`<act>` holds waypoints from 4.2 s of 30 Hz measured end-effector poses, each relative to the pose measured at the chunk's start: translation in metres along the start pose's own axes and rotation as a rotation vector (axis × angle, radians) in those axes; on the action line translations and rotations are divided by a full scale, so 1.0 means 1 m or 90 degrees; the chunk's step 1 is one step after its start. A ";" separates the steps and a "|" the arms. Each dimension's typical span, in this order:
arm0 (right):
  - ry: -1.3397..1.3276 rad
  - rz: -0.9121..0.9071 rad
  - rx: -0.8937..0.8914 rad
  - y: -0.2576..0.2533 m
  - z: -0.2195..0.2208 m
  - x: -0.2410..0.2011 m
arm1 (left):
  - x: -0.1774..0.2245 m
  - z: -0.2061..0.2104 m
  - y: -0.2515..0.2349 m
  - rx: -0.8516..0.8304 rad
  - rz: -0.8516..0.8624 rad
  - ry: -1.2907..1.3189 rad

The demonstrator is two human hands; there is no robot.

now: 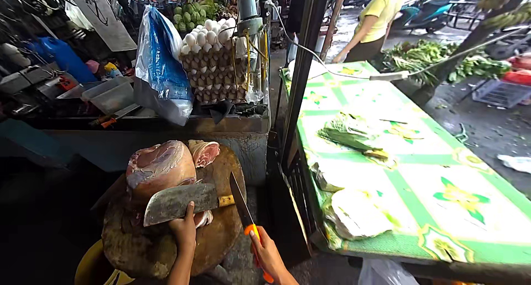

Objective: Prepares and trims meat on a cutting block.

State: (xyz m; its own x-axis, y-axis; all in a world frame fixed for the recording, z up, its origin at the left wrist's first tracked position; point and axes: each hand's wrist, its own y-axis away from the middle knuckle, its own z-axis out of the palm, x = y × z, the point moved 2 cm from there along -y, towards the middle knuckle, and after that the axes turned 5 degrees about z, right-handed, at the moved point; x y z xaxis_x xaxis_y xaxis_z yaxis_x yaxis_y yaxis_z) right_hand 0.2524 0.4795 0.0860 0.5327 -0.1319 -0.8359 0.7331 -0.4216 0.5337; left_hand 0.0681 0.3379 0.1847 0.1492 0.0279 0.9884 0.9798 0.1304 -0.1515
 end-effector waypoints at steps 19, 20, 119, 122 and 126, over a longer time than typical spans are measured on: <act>0.152 0.002 -0.011 -0.033 0.030 -0.021 | -0.009 -0.016 0.023 0.020 0.041 0.007; 0.150 0.030 -0.011 -0.042 0.029 -0.012 | -0.010 -0.020 0.023 0.025 0.024 0.017; 0.081 0.037 -0.086 -0.036 0.017 -0.011 | 0.002 -0.078 0.003 -0.321 0.035 0.023; 0.104 0.064 -0.048 -0.039 0.001 -0.017 | 0.003 -0.079 0.004 -0.320 0.025 0.035; 0.156 0.045 -0.053 -0.029 0.008 -0.024 | 0.005 -0.079 0.007 -0.335 0.035 0.018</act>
State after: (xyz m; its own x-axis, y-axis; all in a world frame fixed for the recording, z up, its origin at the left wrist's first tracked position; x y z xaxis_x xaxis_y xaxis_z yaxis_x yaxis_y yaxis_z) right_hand 0.2147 0.4876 0.0892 0.6624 0.0676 -0.7461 0.7179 -0.3420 0.6064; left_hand 0.0859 0.2610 0.1895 0.1989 -0.0072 0.9800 0.9033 -0.3865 -0.1862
